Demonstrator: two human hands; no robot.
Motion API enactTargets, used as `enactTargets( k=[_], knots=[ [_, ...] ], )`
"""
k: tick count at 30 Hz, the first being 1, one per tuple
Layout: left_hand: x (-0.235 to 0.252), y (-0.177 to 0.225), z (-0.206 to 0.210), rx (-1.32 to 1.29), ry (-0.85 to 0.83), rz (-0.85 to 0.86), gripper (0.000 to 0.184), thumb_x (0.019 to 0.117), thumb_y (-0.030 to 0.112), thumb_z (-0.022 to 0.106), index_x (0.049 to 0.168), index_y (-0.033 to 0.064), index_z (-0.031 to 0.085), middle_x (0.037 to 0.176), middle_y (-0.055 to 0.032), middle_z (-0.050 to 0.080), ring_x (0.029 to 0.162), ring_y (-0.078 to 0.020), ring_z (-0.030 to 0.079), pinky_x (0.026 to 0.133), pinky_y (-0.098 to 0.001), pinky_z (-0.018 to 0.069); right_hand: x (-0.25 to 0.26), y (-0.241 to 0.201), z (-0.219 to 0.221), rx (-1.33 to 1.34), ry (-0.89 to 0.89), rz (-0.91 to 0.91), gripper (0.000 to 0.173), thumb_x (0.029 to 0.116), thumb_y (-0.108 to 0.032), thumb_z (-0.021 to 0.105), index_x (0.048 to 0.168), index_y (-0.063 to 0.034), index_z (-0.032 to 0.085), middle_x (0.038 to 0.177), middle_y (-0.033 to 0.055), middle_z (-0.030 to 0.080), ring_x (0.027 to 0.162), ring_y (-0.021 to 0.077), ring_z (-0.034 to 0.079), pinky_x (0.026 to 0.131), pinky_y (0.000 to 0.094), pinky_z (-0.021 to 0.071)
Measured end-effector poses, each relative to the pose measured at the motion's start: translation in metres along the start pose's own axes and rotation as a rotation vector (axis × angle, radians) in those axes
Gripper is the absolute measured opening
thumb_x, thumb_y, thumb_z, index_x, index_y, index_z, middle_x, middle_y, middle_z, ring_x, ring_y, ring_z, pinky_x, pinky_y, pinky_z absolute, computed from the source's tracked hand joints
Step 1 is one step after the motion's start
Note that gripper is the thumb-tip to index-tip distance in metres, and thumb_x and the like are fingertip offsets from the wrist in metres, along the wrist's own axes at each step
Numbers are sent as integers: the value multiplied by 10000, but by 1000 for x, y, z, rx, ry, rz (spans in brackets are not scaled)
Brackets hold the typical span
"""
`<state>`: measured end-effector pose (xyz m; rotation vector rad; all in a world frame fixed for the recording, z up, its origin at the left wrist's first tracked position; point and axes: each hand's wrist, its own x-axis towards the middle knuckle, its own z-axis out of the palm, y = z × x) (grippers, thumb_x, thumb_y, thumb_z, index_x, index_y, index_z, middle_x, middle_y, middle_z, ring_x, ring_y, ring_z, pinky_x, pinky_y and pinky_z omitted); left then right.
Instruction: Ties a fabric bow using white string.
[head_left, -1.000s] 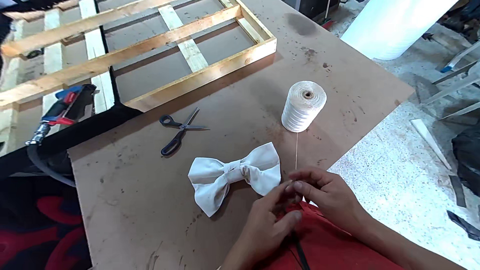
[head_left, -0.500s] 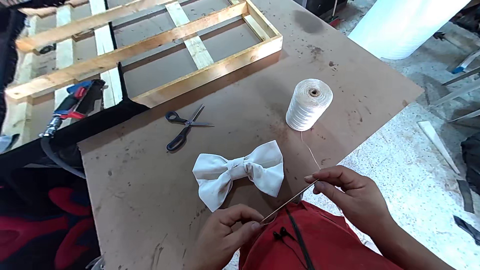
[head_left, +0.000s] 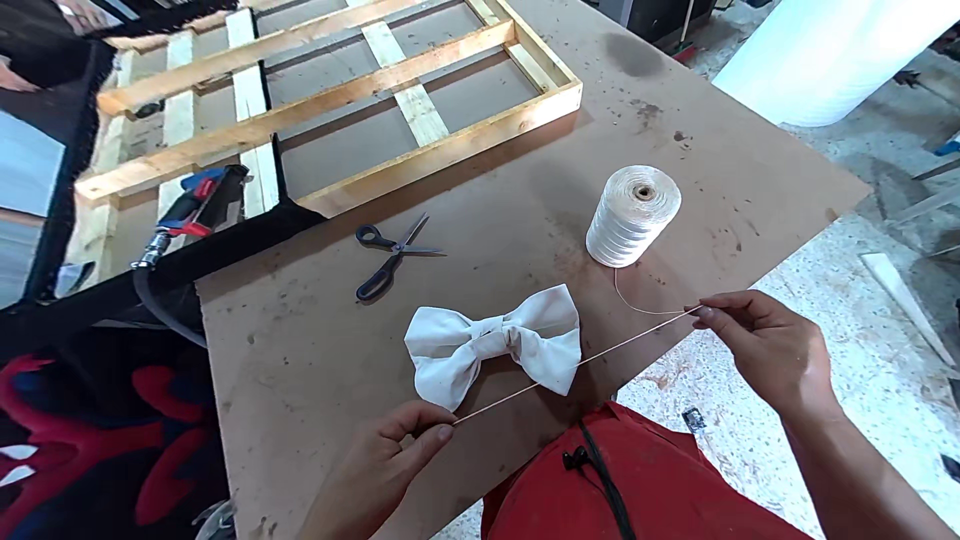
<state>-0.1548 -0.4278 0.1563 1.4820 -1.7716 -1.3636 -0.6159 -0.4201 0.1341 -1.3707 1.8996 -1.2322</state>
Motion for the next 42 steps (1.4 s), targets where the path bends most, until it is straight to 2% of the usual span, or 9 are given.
enactTargets(
  k=[3,6,9,12,15,20,27,32,42],
  knots=[
    [7,6,7,63,121,14,181,945,347,695,993,202,792,853,49,745,707,-74,668,633,-241,557,5,6,1,-272,-46,43,78,966,-254,728,1028,-210,747,872,-56,771,744,101,737,691,383,641],
    [21,17,27,115,181,101,156,946,322,694,994,230,811,842,86,747,693,-31,659,614,-208,545,3,-8,13,-549,-155,56,224,997,-342,656,1177,-236,736,806,9,742,676,232,709,616,583,570],
    [35,27,50,116,144,244,140,972,282,693,1022,225,811,876,90,754,699,-21,665,617,-202,569,-12,-51,46,-390,-205,-234,316,969,-320,633,1240,-179,712,834,-16,714,699,163,690,602,467,591],
    [44,39,68,107,119,321,142,976,282,693,1020,213,809,874,99,749,699,-2,656,620,-189,568,-24,-96,90,-142,-663,-318,513,1004,-499,600,1408,-184,598,1235,-7,689,1118,120,663,955,418,575],
    [47,41,68,111,151,333,171,974,326,682,1021,212,801,870,98,748,707,-7,669,632,-198,583,-21,-108,120,51,-930,-191,432,994,-543,614,1238,-195,694,986,-44,714,854,47,664,777,297,573],
    [42,20,50,188,233,197,178,970,344,666,1014,236,800,796,117,725,620,4,622,542,-182,520,-8,-94,121,-37,-770,-173,208,998,-408,659,926,-226,727,718,-102,646,630,23,600,576,270,520],
    [49,10,53,246,285,187,166,963,351,667,953,243,793,802,135,722,672,32,644,594,-171,550,2,-98,138,-106,-997,-187,304,991,-431,667,1189,-200,684,966,-74,705,810,38,669,749,277,592],
    [58,12,58,265,298,194,171,965,368,656,951,262,790,791,152,712,666,43,631,590,-171,537,4,-99,146,-119,-960,-221,186,1022,-360,637,982,-217,749,804,-97,682,707,11,623,642,247,529],
    [66,-1,58,289,387,207,169,963,354,654,955,252,788,818,151,718,709,52,643,625,-164,543,17,-84,146,-220,-754,-301,162,1000,-332,613,918,-251,727,727,-128,639,651,4,601,568,260,516]
  ],
)
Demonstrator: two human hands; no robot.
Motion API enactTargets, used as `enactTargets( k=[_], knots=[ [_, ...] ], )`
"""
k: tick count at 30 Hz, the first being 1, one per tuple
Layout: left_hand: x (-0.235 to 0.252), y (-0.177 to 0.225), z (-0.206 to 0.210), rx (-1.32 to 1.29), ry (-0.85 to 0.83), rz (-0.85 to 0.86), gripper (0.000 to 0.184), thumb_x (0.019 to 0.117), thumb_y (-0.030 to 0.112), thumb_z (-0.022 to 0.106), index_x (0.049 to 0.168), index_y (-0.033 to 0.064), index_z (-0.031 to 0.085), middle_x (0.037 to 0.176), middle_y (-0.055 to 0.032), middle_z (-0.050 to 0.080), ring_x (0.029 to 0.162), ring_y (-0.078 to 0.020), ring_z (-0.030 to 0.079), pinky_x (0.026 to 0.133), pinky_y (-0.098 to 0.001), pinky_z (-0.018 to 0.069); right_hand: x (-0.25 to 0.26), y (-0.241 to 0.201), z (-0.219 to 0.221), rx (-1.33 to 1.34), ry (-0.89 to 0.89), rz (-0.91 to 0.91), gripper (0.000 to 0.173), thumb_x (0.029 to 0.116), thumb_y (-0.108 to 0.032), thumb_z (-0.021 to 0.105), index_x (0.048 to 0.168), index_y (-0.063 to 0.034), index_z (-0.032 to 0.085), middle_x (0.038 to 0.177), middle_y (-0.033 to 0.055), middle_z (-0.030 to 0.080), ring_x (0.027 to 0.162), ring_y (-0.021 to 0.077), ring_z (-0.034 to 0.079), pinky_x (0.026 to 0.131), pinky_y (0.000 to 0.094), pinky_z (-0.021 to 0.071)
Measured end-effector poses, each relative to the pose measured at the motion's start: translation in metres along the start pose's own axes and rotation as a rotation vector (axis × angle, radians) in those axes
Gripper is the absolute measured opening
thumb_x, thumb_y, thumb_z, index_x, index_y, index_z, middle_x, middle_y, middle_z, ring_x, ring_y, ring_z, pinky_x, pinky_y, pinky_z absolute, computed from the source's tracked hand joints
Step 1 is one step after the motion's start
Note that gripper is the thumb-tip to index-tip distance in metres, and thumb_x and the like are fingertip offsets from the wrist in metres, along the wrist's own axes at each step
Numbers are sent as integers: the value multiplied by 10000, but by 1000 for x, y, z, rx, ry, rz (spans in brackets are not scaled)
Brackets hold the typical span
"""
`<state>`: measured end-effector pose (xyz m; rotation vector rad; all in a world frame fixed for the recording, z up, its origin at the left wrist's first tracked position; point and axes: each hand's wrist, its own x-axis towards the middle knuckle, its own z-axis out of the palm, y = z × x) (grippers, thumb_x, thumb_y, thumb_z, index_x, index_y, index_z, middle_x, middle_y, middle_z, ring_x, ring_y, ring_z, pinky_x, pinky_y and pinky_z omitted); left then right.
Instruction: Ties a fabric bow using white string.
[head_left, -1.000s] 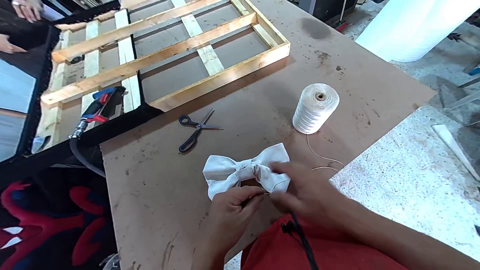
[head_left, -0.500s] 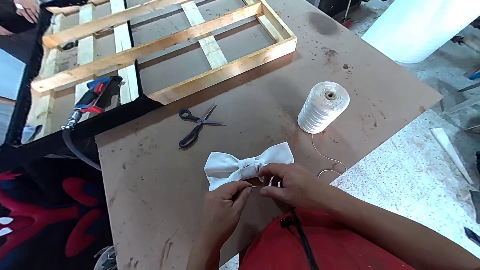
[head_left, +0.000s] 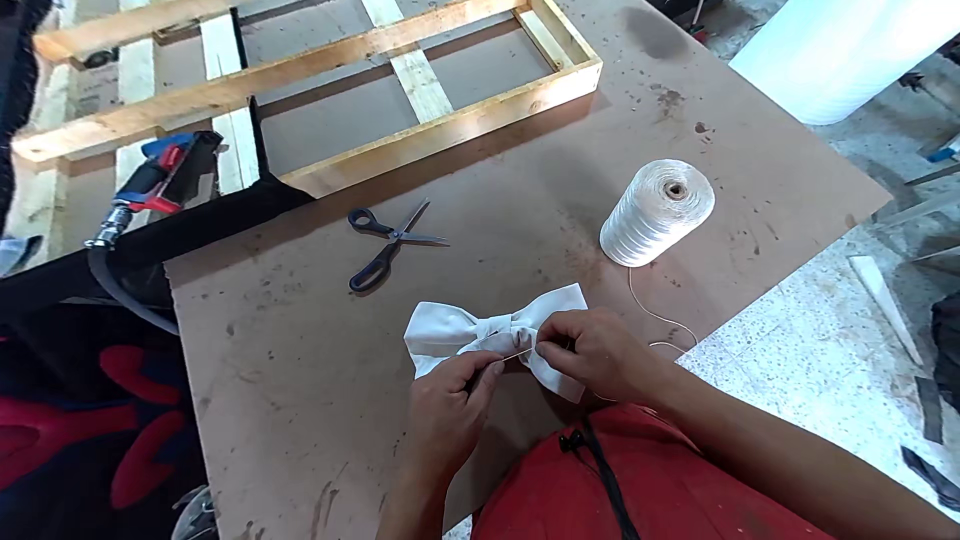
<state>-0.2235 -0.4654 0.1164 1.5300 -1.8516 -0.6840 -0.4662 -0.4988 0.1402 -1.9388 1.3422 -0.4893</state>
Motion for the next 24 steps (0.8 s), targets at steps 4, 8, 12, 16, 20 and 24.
enactTargets(
  k=[4,8,12,16,20,24],
  knots=[
    [0,-2,2,-32,24,-5,154,962,334,665,959,250,794,833,145,729,716,43,654,627,-166,555,-2,5,-1,69,11,-2,151,993,-328,637,902,-252,729,695,-135,628,608,-3,583,538,248,504],
    [-2,-3,3,-72,36,-1,164,971,343,663,963,242,792,841,139,732,718,28,662,623,-175,561,-4,8,0,109,7,-23,150,983,-326,641,882,-261,732,677,-143,628,595,-11,581,520,242,500],
    [-4,-2,3,-88,34,17,179,975,352,659,964,229,789,854,129,738,725,22,670,639,-186,578,-6,1,-5,135,-114,28,133,1003,-328,616,954,-245,708,740,-120,653,634,9,608,565,259,533],
    [-6,0,2,-143,28,34,185,986,332,644,961,208,779,829,115,729,694,11,660,607,-181,568,-9,-5,-2,195,-167,33,141,1007,-348,636,1058,-229,693,798,-110,684,653,12,631,591,250,556],
    [-9,0,0,-181,52,14,177,972,323,655,948,196,775,793,108,723,666,-5,656,585,-189,559,-13,-2,-1,181,-141,-3,164,1009,-368,647,979,-236,739,715,-108,636,611,13,579,556,246,503],
    [-11,-6,-5,-162,134,-66,146,926,282,648,890,188,754,726,107,691,620,-1,628,549,-196,528,-16,2,-1,161,-65,13,165,1003,-391,646,969,-259,740,720,-127,646,616,6,590,561,252,513]
  ],
)
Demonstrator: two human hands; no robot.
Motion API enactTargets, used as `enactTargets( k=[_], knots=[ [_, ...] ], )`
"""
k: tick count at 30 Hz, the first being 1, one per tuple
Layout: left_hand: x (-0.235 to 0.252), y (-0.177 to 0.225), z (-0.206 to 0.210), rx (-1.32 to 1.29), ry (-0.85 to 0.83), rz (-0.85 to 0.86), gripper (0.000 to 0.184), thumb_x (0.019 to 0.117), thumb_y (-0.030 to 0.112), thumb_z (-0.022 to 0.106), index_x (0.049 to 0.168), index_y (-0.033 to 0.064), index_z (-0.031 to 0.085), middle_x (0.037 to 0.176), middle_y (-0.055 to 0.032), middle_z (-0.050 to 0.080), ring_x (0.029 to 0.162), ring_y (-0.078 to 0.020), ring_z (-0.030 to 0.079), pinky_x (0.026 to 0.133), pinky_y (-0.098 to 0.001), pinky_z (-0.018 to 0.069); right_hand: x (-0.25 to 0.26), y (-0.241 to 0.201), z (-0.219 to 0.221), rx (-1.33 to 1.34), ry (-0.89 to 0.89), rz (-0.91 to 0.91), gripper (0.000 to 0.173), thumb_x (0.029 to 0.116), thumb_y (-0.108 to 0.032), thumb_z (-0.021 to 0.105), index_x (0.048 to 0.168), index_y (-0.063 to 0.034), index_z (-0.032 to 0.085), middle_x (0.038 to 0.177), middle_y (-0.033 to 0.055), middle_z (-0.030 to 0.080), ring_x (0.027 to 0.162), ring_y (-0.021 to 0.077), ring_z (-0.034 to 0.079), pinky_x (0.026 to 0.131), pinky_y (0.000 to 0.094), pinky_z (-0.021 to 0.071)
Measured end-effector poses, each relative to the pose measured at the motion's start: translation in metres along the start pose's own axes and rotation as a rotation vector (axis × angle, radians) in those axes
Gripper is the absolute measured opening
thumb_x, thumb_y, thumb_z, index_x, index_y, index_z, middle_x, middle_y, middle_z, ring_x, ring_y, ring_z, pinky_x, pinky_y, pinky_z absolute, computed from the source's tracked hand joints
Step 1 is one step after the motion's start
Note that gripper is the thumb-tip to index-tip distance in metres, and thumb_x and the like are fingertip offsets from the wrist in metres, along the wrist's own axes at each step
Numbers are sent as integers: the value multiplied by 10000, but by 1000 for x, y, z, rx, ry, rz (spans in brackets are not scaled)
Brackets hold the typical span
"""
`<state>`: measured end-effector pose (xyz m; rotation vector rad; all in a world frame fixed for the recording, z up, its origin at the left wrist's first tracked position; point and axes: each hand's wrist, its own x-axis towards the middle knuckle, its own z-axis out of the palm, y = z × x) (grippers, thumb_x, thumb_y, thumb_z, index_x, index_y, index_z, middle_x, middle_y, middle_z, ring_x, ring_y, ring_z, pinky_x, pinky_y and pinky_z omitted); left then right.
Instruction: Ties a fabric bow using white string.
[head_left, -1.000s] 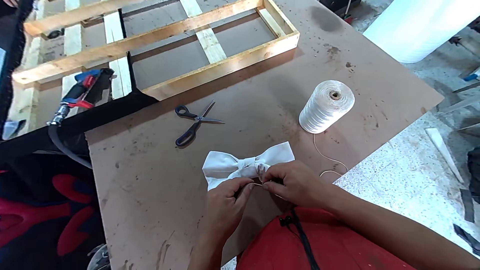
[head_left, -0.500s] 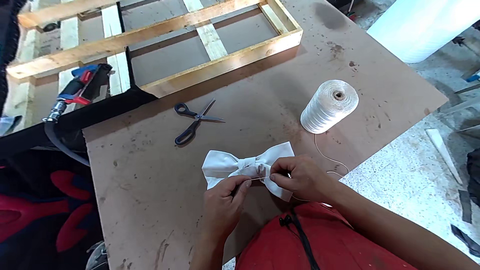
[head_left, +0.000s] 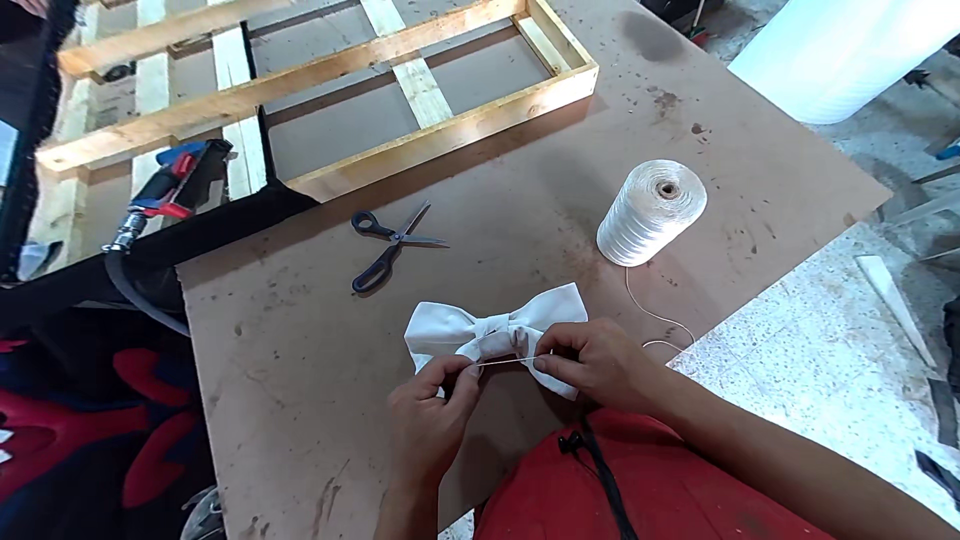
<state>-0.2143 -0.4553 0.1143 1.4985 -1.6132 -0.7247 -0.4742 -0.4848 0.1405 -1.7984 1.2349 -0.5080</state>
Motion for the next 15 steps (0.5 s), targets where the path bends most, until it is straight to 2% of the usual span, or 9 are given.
enactTargets(
  k=[2,4,5,7,9,11,13,15],
  knots=[
    [2,-1,-2,-19,4,-5,138,928,269,661,899,182,764,745,96,708,638,-13,647,569,-203,548,0,-1,0,-42,17,-17,199,981,-424,671,1069,-259,739,870,-127,700,744,1,645,664,259,568],
    [3,4,0,-37,-45,23,135,941,269,679,925,183,782,796,88,733,675,-24,673,605,-205,578,3,-9,0,-88,-42,-47,390,969,-458,686,1282,-224,676,1106,-77,697,931,44,666,804,295,590],
    [3,7,2,-42,-72,40,132,947,268,684,943,187,788,821,86,739,692,-28,679,622,-207,586,4,-13,2,-94,-63,-64,437,968,-466,690,1325,-217,651,1144,-70,691,961,46,667,829,291,590],
    [5,14,6,-41,-98,51,129,953,278,681,960,212,792,841,91,742,707,-35,683,628,-215,588,7,-19,8,-79,-55,-107,352,980,-421,688,1259,-206,693,1067,-77,710,880,32,667,795,270,587],
    [6,17,9,-55,-104,52,123,958,284,685,957,220,790,841,89,742,700,-45,681,616,-223,584,8,-20,11,-86,-31,-128,193,1004,-378,657,1066,-222,753,937,-105,711,803,6,650,731,248,565],
    [5,16,10,-52,-102,52,127,961,288,680,957,220,788,845,92,744,699,-43,682,616,-222,585,6,-16,10,-95,-11,-139,181,1017,-347,635,980,-225,764,870,-113,699,766,-1,638,692,240,550],
    [3,14,9,-38,-90,50,130,960,295,678,957,220,785,840,96,739,699,-37,679,617,-220,583,3,-11,10,-88,22,-153,173,1011,-344,639,964,-222,752,838,-113,683,736,2,626,658,239,541],
    [1,12,9,-35,-85,59,126,957,291,684,958,216,785,834,94,738,697,-34,677,616,-217,583,1,-9,11,-91,41,-143,208,993,-416,659,1042,-227,730,899,-104,677,759,16,625,664,251,552]
  ],
)
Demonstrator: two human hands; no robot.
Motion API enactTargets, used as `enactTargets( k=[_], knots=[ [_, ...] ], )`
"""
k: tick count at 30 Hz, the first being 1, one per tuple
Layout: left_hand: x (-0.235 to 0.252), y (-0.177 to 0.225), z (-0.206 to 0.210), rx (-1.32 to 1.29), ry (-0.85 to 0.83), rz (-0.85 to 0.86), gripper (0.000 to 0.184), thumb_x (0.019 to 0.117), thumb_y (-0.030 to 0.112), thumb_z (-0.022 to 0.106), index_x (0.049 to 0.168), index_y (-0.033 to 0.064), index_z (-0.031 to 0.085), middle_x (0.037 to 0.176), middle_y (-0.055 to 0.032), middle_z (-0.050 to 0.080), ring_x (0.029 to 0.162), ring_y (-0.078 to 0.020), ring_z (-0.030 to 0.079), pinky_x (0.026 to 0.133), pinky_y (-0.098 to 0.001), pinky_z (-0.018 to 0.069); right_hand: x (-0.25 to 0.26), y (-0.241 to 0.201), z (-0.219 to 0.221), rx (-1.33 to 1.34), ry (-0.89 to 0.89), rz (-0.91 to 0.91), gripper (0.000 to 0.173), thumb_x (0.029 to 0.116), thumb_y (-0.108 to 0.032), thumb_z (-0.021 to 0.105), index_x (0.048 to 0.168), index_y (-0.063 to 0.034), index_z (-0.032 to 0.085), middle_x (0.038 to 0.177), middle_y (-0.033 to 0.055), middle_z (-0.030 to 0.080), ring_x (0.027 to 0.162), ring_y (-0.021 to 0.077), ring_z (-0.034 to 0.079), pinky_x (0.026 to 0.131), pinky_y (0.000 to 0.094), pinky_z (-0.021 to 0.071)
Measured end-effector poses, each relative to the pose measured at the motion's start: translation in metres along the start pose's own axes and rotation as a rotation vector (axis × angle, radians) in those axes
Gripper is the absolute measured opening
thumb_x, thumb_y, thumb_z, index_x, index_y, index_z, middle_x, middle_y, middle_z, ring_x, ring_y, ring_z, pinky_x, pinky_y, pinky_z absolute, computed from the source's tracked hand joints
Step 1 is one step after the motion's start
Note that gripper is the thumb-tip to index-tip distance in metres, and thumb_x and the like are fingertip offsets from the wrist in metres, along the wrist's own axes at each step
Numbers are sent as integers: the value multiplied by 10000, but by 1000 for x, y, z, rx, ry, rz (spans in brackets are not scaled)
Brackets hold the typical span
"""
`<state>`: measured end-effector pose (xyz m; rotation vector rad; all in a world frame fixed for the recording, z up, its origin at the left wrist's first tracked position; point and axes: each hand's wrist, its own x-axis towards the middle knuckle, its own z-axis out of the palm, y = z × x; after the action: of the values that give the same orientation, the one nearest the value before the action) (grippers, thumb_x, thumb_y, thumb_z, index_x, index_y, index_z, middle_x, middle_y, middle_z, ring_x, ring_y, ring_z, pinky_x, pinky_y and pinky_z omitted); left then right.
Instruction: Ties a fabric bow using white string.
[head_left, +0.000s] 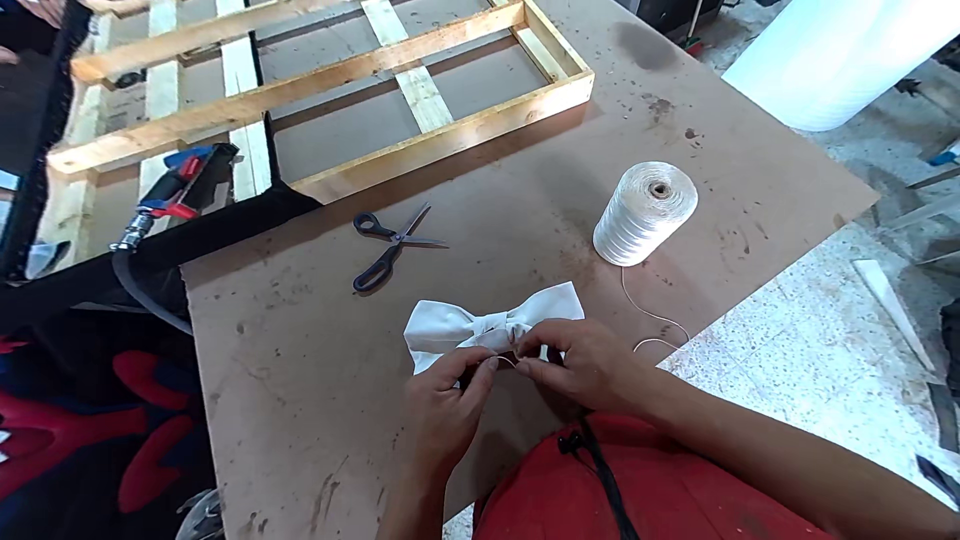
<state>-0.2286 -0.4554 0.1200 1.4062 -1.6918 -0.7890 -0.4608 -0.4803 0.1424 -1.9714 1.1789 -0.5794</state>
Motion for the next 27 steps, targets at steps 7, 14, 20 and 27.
enactTargets(
  k=[7,14,20,27],
  knots=[
    [-4,5,2,-3,-22,56,135,960,284,673,963,203,781,847,96,741,712,-25,683,635,-212,593,-3,-2,7,-228,-13,-50,414,985,-602,575,1176,-276,743,1079,-116,734,1046,54,658,948,348,525],
    [-8,6,4,-30,-28,64,141,962,279,669,959,198,784,847,92,737,715,-30,673,629,-208,577,-8,-5,5,15,-8,-32,173,1022,-330,630,1016,-206,750,915,-101,711,860,-1,664,766,241,570],
    [-8,-5,9,119,109,-88,333,946,374,675,1211,179,725,863,100,713,762,-19,667,694,-231,579,2,12,-2,85,99,168,178,1024,-355,626,1018,-246,766,834,-112,717,730,16,658,680,298,575],
    [-2,-21,23,390,137,-111,239,944,262,672,1127,131,752,1020,-21,712,878,-133,688,743,-353,596,37,22,-13,-146,24,258,247,1044,-379,567,1039,-251,779,907,-69,725,864,80,675,792,369,556]
  ],
)
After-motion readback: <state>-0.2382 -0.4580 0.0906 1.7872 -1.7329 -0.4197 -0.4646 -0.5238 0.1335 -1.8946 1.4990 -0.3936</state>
